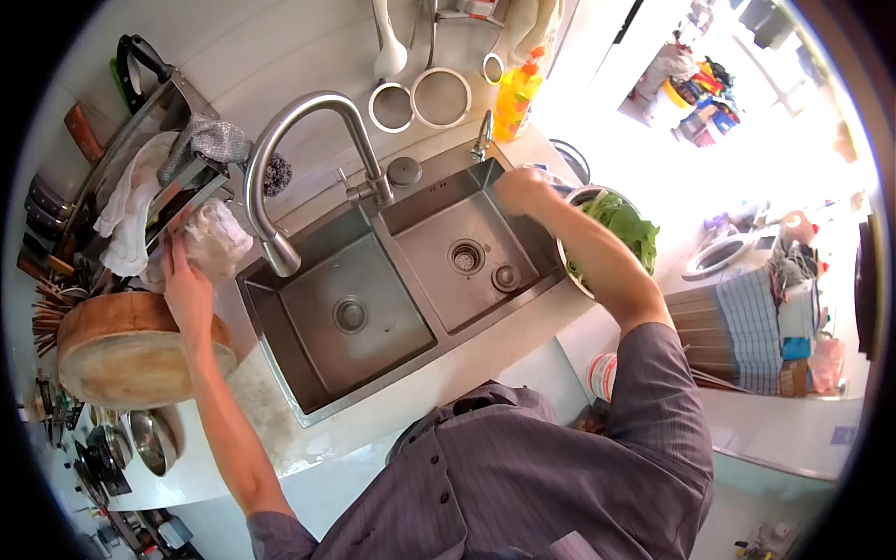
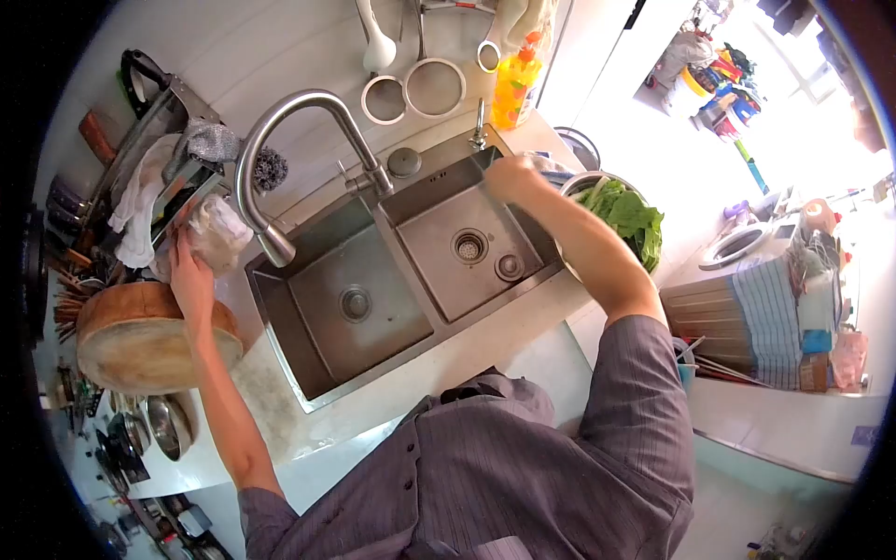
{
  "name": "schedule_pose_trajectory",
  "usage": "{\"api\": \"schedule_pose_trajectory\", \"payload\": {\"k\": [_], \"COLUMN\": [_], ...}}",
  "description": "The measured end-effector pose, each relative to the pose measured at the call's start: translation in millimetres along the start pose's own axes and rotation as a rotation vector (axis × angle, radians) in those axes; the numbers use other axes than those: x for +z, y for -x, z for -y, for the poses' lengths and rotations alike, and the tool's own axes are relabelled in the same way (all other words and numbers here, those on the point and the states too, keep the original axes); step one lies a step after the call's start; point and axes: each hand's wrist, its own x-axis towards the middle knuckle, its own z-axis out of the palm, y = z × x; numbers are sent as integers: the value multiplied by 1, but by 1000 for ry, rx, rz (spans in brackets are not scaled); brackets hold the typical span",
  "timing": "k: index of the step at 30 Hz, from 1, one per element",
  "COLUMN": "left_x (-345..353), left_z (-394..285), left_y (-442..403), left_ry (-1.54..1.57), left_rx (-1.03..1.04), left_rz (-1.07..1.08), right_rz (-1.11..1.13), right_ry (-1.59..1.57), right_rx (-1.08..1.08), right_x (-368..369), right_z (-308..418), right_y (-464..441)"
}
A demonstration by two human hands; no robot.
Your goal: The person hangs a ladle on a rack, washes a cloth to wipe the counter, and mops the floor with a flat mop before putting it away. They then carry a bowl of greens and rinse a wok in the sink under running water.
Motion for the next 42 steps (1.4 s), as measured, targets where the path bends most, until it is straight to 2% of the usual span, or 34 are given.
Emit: {"api": "schedule_pose_trajectory", "payload": {"k": [3, 5, 7, 9, 11, 13, 15, 16, 17, 19, 21, 22, 23, 25, 27, 28, 30, 31, 33, 34, 36, 38, 39, 41, 42], "left_x": [-6, -6, -19, -25, -26, -27, -23, -19, -15, -16, 13, 25, 34, 39, 58, 67, 67, 57, 34, 27, 13, -1, -9, -26, -33], "left_z": [-20, -26, -45, -52, -51, -55, -63, -71, -83, -126, -151, -167, -185, -224, -242, -241, -234, -228, -215, -205, -181, -157, -146, -130, -125], "left_y": [14, 21, 28, 38, 51, 68, 91, 105, 115, 131, 152, 160, 165, 171, 173, 178, 183, 186, 196, 202, 213, 224, 229, 239, 244], "left_ry": [56, 17, 46, 78, 83, 72, 62, 122, 184, 385, 594, 653, 709, 891, 1498, 1494, 1913, 1915, 1767, 1771, 2076, 2134, 2191, 2190, 2194], "left_rx": [-36, -23, -107, -193, -93, -92, -100, -127, -152, -215, -148, -98, -50, -272, -417, -436, -799, -806, -661, -667, -765, -802, -830, -866, -894], "left_rz": [-22, -136, -97, -62, -128, -136, -153, -111, -73, 114, 243, 302, 359, 644, 792, 770, 822, 801, 680, 660, 479, 447, 436, 404, 398], "right_rz": [105, 159, 213, 31, -39, -109, -121, -217, -225, -98, -136, -82, -142, -200, -215, -240, -240, -258, -242, -276, -301, -710, -701, -1098, -926], "right_ry": [-34, -59, -73, -37, -138, -242, -459, -539, -533, -1091, -1297, -1415, -1432, -1470, -1535, -1611, -1564, -1528, -1538, -1614, -1681, -1321, -1318, -939, -1113], "right_rx": [78, 103, 123, 151, 152, 160, -7, -137, -143, -219, -403, -470, -540, -566, -665, -735, -735, -710, -733, -773, -830, -656, -678, -592, -683], "right_x": [43, 69, 93, 115, 121, 114, 90, 77, 62, 33, 17, 16, 11, 3, -12, -16, -21, -25, -29, -27, -24, -16, -18, -28, -29], "right_z": [-61, -85, -97, -101, -110, -119, -133, -134, -131, -111, -81, -65, -44, 0, 49, 72, 109, 126, 153, 167, 194, 223, 236, 259, 272], "right_y": [-43, -60, -76, -88, -106, -112, -107, -90, -72, -35, -4, 2, 15, 35, 58, 67, 81, 88, 102, 104, 107, 115, 128, 165, 179]}}
